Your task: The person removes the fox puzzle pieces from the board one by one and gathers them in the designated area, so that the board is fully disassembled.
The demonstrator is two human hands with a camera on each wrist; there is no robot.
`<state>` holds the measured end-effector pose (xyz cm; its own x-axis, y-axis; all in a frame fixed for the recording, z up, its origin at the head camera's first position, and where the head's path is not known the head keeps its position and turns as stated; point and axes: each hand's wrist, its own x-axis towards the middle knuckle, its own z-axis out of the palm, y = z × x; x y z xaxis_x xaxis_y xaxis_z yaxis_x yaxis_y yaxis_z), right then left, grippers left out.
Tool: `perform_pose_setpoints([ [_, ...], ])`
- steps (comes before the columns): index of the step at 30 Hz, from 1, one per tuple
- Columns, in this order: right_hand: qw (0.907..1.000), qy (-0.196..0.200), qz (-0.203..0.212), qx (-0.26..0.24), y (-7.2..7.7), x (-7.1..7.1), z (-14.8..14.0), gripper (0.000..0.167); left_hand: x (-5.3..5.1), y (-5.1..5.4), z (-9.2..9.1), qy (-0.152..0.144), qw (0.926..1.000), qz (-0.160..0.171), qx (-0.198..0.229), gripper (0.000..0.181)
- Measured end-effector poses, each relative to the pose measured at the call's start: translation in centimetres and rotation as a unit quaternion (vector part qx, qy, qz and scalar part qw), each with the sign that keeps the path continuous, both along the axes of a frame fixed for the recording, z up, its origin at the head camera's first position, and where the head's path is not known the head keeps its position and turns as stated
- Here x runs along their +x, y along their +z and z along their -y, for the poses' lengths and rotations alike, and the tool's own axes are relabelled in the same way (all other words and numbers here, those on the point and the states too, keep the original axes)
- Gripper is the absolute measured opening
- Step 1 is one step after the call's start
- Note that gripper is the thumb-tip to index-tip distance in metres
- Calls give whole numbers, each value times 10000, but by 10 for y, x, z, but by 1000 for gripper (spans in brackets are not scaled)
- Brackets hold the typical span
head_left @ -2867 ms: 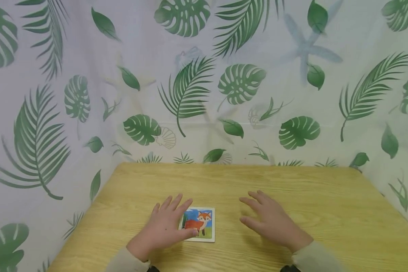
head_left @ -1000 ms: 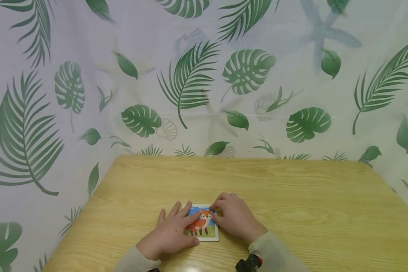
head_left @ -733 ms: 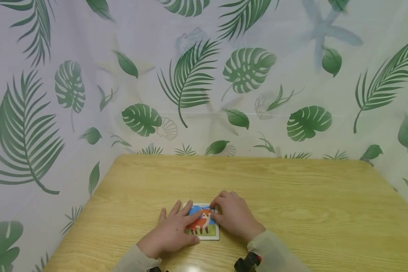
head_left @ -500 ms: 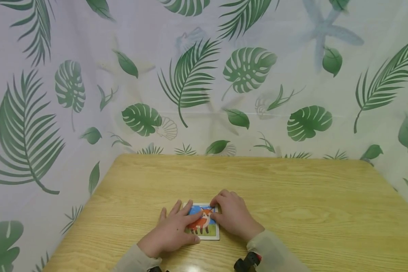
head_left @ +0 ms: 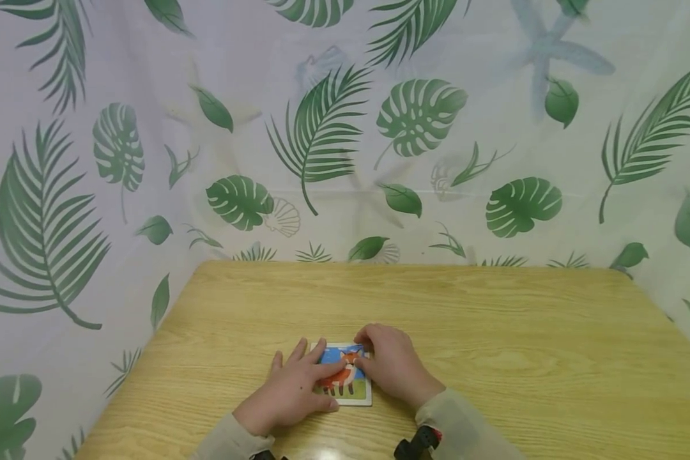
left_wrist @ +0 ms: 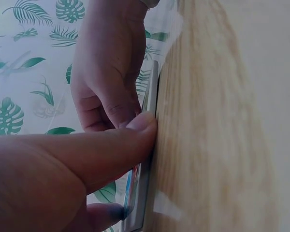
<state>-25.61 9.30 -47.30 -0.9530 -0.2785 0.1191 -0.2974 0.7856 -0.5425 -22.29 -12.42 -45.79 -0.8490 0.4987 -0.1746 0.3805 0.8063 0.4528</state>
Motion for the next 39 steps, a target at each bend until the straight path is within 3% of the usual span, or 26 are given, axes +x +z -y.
perform_pose_setpoints([
  [5,9978,-133,139,-628,-2,-1,-4,8,-1,1,0,15,10000,57,52,70],
  [13,9910,-256,539,-1194,5,-1,-17,9,-1,1,-1,-15,9998,82,156,70],
  [25,9921,-365,719,-957,13,5,-57,11,-1,-5,0,-1,9999,5,111,71],
  [39,9922,-125,894,-859,23,21,-120,6,0,-2,2,-58,9999,36,86,71],
])
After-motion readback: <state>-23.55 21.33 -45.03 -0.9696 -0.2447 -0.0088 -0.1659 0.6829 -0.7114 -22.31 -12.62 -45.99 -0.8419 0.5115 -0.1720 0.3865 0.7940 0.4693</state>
